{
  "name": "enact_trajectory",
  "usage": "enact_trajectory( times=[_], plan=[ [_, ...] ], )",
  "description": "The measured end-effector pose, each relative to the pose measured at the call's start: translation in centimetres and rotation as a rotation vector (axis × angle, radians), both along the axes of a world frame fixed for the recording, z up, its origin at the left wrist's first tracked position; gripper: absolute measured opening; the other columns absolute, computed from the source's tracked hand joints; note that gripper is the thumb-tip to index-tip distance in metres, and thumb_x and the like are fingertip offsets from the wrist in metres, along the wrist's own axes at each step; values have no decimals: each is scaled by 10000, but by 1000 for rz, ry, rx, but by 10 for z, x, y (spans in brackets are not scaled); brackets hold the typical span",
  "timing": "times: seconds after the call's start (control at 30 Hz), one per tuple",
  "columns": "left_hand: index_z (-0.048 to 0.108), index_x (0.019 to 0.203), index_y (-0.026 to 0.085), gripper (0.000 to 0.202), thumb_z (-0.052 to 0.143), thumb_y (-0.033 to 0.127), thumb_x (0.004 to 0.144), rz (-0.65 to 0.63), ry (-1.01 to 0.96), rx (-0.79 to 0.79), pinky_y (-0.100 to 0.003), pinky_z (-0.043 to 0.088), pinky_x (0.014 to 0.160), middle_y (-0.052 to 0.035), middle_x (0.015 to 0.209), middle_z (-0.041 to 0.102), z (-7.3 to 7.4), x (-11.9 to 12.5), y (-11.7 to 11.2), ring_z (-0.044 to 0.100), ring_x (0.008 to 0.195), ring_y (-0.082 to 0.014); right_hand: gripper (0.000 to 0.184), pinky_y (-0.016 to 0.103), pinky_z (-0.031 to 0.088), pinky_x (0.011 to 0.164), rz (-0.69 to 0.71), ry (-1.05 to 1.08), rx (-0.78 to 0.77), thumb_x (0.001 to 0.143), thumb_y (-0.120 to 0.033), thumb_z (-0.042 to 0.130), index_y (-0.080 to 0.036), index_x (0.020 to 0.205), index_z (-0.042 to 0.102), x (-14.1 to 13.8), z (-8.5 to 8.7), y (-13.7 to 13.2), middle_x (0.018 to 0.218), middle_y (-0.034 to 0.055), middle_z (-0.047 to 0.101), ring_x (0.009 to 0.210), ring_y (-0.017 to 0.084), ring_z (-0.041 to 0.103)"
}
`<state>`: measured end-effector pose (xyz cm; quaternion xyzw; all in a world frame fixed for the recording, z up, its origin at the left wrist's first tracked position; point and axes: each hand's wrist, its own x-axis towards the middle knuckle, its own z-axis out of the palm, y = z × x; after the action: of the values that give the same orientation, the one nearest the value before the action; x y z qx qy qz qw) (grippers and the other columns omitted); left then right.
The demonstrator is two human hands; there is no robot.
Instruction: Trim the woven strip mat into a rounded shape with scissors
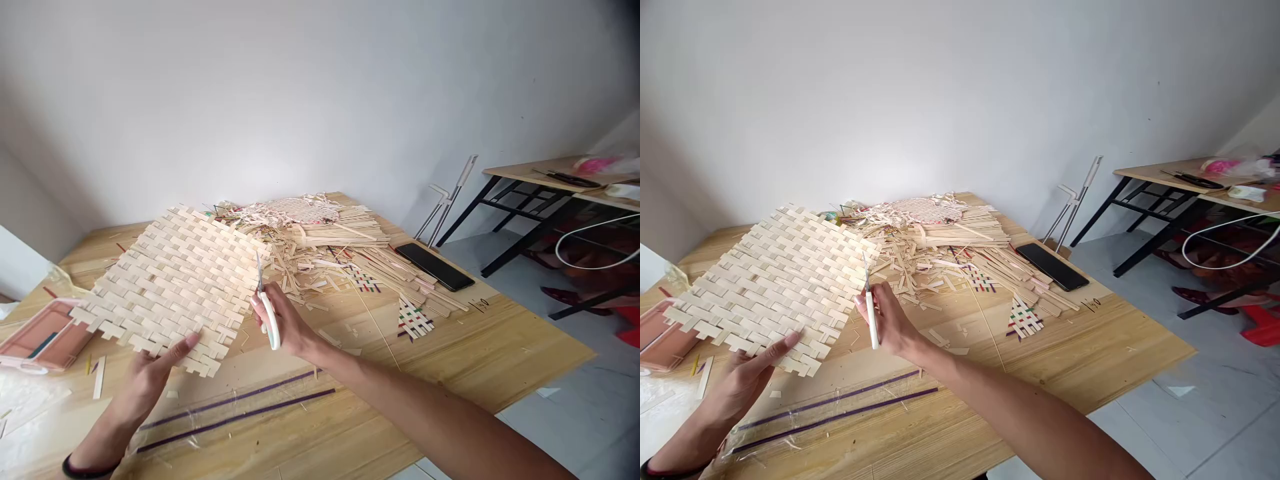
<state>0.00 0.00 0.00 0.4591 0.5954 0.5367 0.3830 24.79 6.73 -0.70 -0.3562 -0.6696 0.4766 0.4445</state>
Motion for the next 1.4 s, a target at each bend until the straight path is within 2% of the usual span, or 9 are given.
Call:
enact_trajectory(
  times=[0.17,0.37,0.5,0.6,0.7,0.83,0.97,1.27,1.4],
  plan=[
    [860,926,227,426,900,555,657,-5,61,-152,-596,393,1209,-55,1045,851,-8,-10,0,624,1347,-409,331,321,426,611,43,52,-23,1038,-527,458,-241,871,454,-1,0,-1,800,-15,482,650,151,491],
    [858,942,273,408,881,567,662,-9,123,-142,-580,374,1221,-11,981,853,-16,-19,0,633,1339,-392,343,278,407,564,69,95,-65,1040,-538,453,-240,870,440,-2,-1,-1,764,-37,473,622,127,483],
    [856,916,270,397,882,572,659,-22,99,-169,-580,381,1217,-30,1014,853,-13,-16,-1,621,1349,-407,326,267,410,547,72,106,-107,1035,-533,463,-241,892,447,-2,0,-2,752,-41,481,613,127,495],
    [857,935,254,417,880,578,674,-25,77,-175,-560,335,1245,-56,1114,840,-8,-11,-1,571,1405,-402,308,268,415,545,64,124,-141,1028,-520,475,-248,887,442,-3,3,-3,737,-47,476,598,128,493],
    [859,929,240,442,885,590,662,-9,91,-174,-564,299,1259,-66,1100,840,-3,-8,-1,558,1415,-414,318,280,432,558,57,135,-156,1020,-535,485,-253,881,443,-3,5,-5,720,-44,483,597,137,499],
    [859,896,261,406,901,574,640,-6,89,-174,-556,306,1258,-44,1046,845,5,-1,-4,570,1399,-427,325,305,418,528,54,151,-171,1007,-555,507,-264,876,445,-4,5,-6,698,-34,496,580,158,504],
    [855,897,282,364,896,551,656,1,72,-149,-542,299,1266,-21,1086,840,13,7,-8,564,1407,-416,356,299,423,510,57,158,-207,991,-593,531,-258,885,472,-4,3,-5,712,-33,500,576,154,518],
    [856,895,270,419,918,570,610,-20,22,-152,-559,264,1278,-53,1119,839,-4,-8,0,507,1456,-422,390,257,426,491,60,99,-123,980,-597,563,-242,863,453,-1,-1,-1,708,-44,489,570,131,522],
    [852,856,275,358,914,548,634,-2,46,-125,-561,233,1288,-52,1140,834,-3,-7,0,478,1479,-415,366,262,436,500,30,65,-101,981,-579,572,-239,878,480,-1,-1,-1,713,-33,491,589,141,526]
  ],
)
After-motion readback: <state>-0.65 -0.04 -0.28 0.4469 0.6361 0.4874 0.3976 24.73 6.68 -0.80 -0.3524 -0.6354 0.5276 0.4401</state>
